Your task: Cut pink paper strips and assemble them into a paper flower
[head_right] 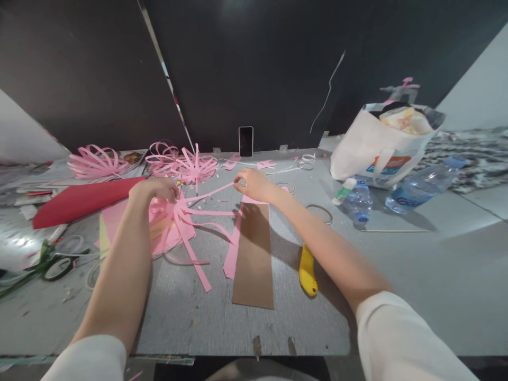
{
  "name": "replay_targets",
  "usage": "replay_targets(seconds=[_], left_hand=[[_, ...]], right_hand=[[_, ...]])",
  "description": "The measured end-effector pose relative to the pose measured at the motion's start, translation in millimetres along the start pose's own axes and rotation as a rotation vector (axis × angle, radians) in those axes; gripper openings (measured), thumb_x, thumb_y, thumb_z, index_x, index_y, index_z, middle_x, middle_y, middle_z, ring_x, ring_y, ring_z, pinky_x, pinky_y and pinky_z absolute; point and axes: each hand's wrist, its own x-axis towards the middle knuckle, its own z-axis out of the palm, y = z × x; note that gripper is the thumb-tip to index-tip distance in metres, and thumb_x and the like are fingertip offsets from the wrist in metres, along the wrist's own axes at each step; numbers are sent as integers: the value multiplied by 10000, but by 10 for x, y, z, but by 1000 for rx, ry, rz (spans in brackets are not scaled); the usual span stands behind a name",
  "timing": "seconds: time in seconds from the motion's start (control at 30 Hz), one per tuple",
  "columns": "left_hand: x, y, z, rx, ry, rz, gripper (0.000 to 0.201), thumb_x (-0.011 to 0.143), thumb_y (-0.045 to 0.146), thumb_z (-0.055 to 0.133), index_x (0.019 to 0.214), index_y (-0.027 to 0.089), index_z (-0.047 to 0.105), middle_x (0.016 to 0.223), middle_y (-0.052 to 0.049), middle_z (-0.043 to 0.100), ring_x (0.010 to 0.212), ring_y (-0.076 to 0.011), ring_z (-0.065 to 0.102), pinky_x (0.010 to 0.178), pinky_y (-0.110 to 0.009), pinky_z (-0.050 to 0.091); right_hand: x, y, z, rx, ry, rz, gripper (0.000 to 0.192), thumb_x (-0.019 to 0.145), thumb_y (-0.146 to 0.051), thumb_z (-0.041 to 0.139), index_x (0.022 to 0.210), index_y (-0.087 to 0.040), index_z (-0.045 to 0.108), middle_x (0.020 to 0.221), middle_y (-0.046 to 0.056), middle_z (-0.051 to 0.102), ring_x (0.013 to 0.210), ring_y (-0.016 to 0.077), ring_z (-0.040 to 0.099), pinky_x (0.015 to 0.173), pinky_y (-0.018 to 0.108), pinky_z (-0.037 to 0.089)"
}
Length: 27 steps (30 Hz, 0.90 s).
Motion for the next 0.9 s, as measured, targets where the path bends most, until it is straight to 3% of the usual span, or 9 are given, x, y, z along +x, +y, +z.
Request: replay_targets(seconds=[0.23, 0.43, 0.57, 0.67, 0.9], left_hand=[[-58, -7, -50, 6, 34, 67, 511, 654, 509, 771, 1067, 212, 821, 1051, -68, 820, 889, -231, 720, 766, -255, 527], [-133, 93, -115, -26, 49, 79, 497, 633, 419, 741, 1096, 271, 840, 1122, -34, 825, 1027, -267, 731, 803, -265, 535], [-123, 131, -103, -13, 37, 29, 484, 635, 388, 757, 1092, 253, 845, 1114, -50, 830, 972, -265, 735, 749, -258, 513], [-115, 128, -92, -21, 27, 22, 495, 647, 378, 755, 1119, 255, 841, 1118, -43, 833, 946, -245, 735, 721, -239, 498], [-184, 70, -102, -68, 53, 74, 481, 718, 369, 702, 1171, 270, 830, 1177, -14, 831, 1053, -227, 734, 754, -213, 506]], right_hand=[[-12, 3, -1, 20, -1, 11, 239, 1042, -335, 591, 1099, -202, 780, 1252, 149, 758, 1167, 335, 674, 1019, 486, 496], [52, -36, 286, 182, -27, 62, 203, 1001, -234, 601, 1057, -206, 795, 1202, 122, 802, 1097, 284, 714, 968, 396, 511], [341, -122, 597, 374, -87, 40, 199, 979, -257, 614, 1012, -163, 786, 1136, 129, 812, 1018, 256, 720, 916, 349, 502], [648, -253, 789, 451, -127, -39, 217, 970, -283, 597, 1005, -154, 768, 1098, 106, 798, 814, 191, 670, 763, 313, 490], [1049, -618, 997, 542, -200, -162, 192, 916, -334, 640, 860, -158, 694, 767, 5, 667, 686, 142, 529, 654, 279, 389]])
